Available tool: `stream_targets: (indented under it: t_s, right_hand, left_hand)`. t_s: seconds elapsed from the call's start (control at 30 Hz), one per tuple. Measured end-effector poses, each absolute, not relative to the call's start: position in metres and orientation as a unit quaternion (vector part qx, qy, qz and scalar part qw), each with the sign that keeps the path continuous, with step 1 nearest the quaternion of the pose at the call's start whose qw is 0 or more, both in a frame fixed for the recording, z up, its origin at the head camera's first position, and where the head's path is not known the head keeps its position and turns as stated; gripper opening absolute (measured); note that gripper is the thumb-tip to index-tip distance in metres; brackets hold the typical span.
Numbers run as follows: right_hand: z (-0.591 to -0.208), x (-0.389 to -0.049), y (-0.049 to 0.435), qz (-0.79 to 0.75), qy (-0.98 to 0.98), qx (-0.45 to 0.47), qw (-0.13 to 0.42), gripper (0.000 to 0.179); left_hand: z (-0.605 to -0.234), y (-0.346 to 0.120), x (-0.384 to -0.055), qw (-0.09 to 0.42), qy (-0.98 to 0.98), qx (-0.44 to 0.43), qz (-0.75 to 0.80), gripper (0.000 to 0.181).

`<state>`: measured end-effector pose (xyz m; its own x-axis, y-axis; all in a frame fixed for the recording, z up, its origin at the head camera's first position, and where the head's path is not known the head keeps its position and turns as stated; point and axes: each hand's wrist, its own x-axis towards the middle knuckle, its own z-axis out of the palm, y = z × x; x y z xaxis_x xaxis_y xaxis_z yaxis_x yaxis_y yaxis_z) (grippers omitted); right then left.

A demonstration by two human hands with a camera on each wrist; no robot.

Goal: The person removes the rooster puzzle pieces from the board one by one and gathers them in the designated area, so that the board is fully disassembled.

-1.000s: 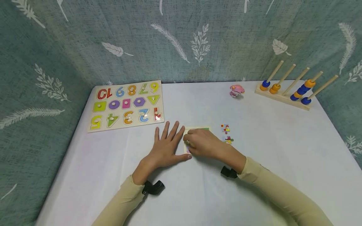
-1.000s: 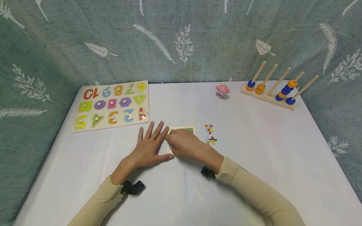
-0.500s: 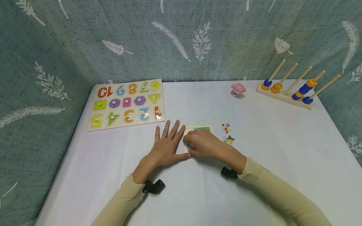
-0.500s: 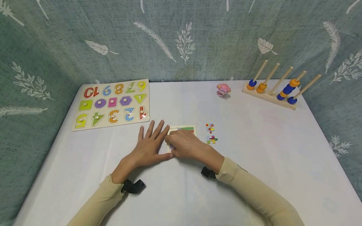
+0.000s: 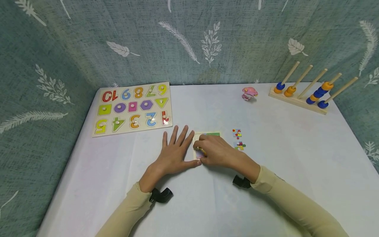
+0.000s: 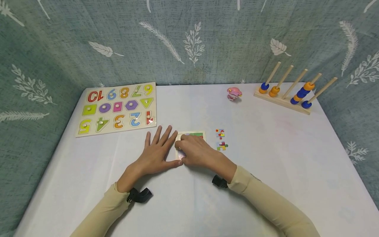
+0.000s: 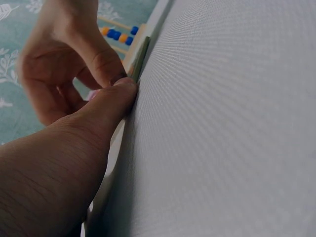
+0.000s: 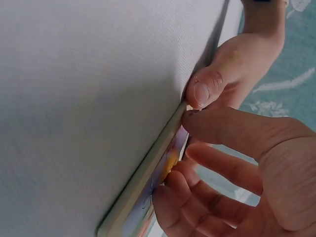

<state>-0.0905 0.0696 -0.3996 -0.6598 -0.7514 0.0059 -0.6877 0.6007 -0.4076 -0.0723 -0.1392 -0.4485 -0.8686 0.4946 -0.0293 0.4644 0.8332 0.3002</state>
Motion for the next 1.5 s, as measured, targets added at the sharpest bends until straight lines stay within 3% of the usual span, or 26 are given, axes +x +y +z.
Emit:
stream_targets:
  t_s: [1.5]
  right_hand:
    - [-0.4002,-0.0856,0.0653,-0.184,0.902,-0.384,0.07,0.022]
  left_hand:
    - [-0.4476,-0.1395,-0.0716,0.05,0.956,0.251,0.144,0.107]
